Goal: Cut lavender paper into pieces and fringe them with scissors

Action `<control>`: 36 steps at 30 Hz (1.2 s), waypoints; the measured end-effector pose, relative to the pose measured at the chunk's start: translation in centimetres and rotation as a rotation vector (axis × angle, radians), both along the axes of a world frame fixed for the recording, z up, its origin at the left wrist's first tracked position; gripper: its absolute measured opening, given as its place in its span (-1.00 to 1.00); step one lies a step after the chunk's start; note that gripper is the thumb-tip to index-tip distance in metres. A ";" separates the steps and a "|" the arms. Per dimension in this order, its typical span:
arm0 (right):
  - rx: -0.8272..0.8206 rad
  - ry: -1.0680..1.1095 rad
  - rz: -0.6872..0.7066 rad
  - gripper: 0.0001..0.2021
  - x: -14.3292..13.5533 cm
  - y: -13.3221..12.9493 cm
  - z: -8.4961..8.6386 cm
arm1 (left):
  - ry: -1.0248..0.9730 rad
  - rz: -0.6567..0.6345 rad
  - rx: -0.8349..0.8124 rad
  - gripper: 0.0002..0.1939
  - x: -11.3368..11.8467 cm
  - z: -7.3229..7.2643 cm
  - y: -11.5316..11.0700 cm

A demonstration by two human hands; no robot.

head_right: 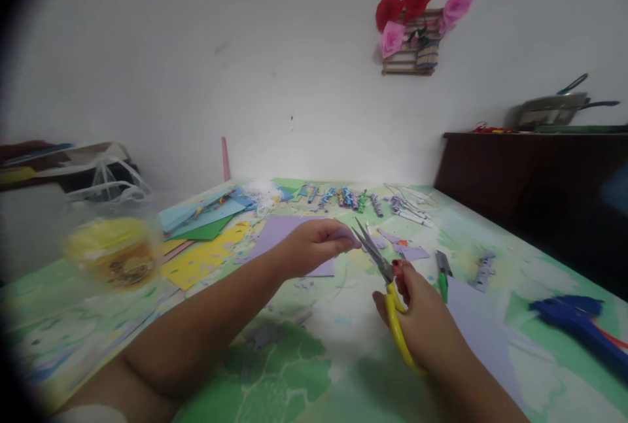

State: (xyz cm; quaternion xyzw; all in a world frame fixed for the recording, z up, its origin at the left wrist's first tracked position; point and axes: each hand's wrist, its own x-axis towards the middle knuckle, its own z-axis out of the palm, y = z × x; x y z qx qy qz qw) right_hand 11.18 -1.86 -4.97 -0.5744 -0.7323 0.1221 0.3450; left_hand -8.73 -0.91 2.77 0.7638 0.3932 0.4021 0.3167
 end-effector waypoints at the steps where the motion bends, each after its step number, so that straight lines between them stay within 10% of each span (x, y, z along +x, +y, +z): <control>1: 0.007 -0.014 0.009 -0.75 -0.1 0.0 0.0 | 0.005 0.012 0.016 -0.84 0.0 0.0 0.0; 36: -0.091 -0.043 0.167 -0.57 0.0 -0.5 -0.5 | 0.095 -0.033 -0.024 -0.87 0.1 0.2 -0.9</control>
